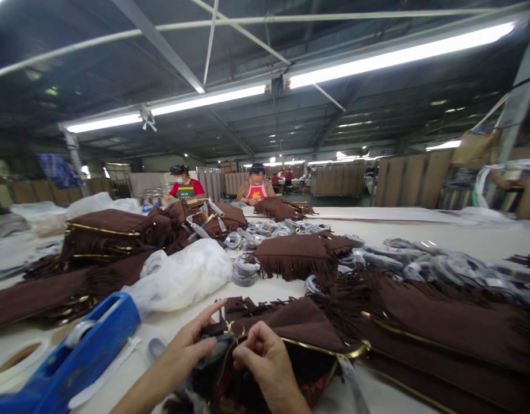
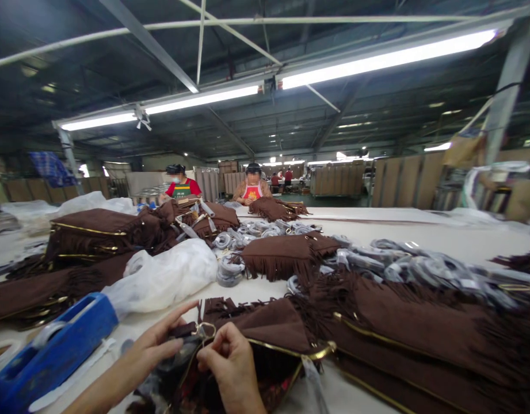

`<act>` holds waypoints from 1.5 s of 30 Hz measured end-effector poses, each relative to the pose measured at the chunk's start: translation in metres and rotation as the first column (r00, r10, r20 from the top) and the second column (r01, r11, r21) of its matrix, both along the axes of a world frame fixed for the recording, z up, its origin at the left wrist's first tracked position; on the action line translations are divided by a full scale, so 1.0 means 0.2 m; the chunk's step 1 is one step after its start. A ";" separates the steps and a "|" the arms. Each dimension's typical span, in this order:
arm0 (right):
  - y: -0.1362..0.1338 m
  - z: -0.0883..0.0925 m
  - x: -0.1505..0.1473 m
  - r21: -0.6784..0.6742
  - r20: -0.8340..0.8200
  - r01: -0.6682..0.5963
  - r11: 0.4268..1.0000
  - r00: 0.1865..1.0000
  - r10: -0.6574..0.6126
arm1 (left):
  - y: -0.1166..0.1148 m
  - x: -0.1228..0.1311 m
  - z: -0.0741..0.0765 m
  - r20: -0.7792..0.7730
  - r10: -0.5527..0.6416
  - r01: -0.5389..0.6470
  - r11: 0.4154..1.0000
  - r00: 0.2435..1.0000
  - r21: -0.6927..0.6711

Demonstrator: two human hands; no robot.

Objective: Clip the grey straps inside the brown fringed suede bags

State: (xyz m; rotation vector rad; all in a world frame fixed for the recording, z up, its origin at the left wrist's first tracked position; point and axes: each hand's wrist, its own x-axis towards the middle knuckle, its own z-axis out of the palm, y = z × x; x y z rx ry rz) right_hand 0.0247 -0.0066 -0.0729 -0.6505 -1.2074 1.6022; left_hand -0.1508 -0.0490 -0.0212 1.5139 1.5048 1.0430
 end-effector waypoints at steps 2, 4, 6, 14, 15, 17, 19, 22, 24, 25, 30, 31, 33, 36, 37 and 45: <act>-0.01 0.01 0.00 -0.005 0.001 -0.005 1.000 1.000 0.005 | -0.01 0.03 -0.01 -0.049 0.015 -0.013 0.999 0.999 0.030; -0.01 0.02 0.01 0.001 0.009 -0.007 1.000 1.000 0.007 | -0.01 0.05 -0.03 -0.071 0.038 -0.035 0.998 0.997 0.048; -0.01 0.01 0.01 0.007 0.007 -0.009 1.000 1.000 0.009 | 0.00 0.07 -0.05 -0.055 0.063 -0.060 0.997 0.996 0.050; 0.00 0.02 0.02 -0.013 0.002 -0.016 1.000 1.000 0.016 | -0.01 0.10 -0.09 -0.029 0.058 -0.055 0.995 0.998 0.085; 0.00 0.02 0.02 -0.017 0.005 -0.021 1.000 1.000 0.021 | -0.02 0.11 -0.09 -0.059 0.047 -0.041 0.993 0.997 0.108; 0.00 0.03 0.03 -0.021 0.005 -0.035 0.999 0.999 0.035 | -0.04 0.12 -0.08 -0.148 0.058 -0.029 0.981 0.987 0.191; 0.01 0.02 0.03 -0.024 0.001 -0.053 0.998 0.999 0.053 | -0.04 0.13 -0.08 -0.242 0.130 -0.054 0.952 0.962 0.300; 0.01 0.01 0.03 -0.026 0.001 -0.067 0.997 0.998 0.067 | -0.03 0.14 -0.09 -0.308 0.247 -0.102 0.902 0.919 0.419; 0.01 0.00 0.03 -0.024 -0.005 -0.066 0.998 0.998 0.066 | -0.03 0.14 -0.10 -0.311 0.277 -0.121 0.890 0.909 0.440; 0.01 0.00 0.03 -0.020 -0.011 -0.067 0.998 0.998 0.067 | -0.03 0.15 -0.10 -0.306 0.282 -0.126 0.887 0.909 0.443; 0.01 -0.01 0.01 -0.018 -0.046 -0.064 0.998 0.997 0.063 | -0.04 0.17 -0.10 -0.268 0.250 -0.107 0.885 0.930 0.454; 0.01 -0.01 0.01 -0.020 -0.049 -0.059 0.998 0.997 0.058 | -0.04 0.17 -0.10 -0.261 0.239 -0.098 0.884 0.935 0.457; 0.01 -0.01 0.01 -0.018 -0.055 -0.042 0.999 0.998 0.041 | -0.05 0.18 -0.11 -0.252 0.223 -0.082 0.878 0.942 0.472; 0.00 0.00 0.00 -0.025 -0.051 -0.019 1.000 0.999 0.018 | -0.04 0.19 -0.12 -0.239 0.220 -0.077 0.866 0.946 0.493; 0.00 0.00 0.00 -0.026 -0.042 -0.016 1.000 0.999 0.015 | -0.04 0.19 -0.12 -0.233 0.229 -0.087 0.864 0.945 0.496; -0.01 0.01 0.01 -0.009 -0.008 -0.003 1.000 1.000 0.002 | -0.02 0.21 -0.12 -0.208 0.287 -0.148 0.849 0.935 0.507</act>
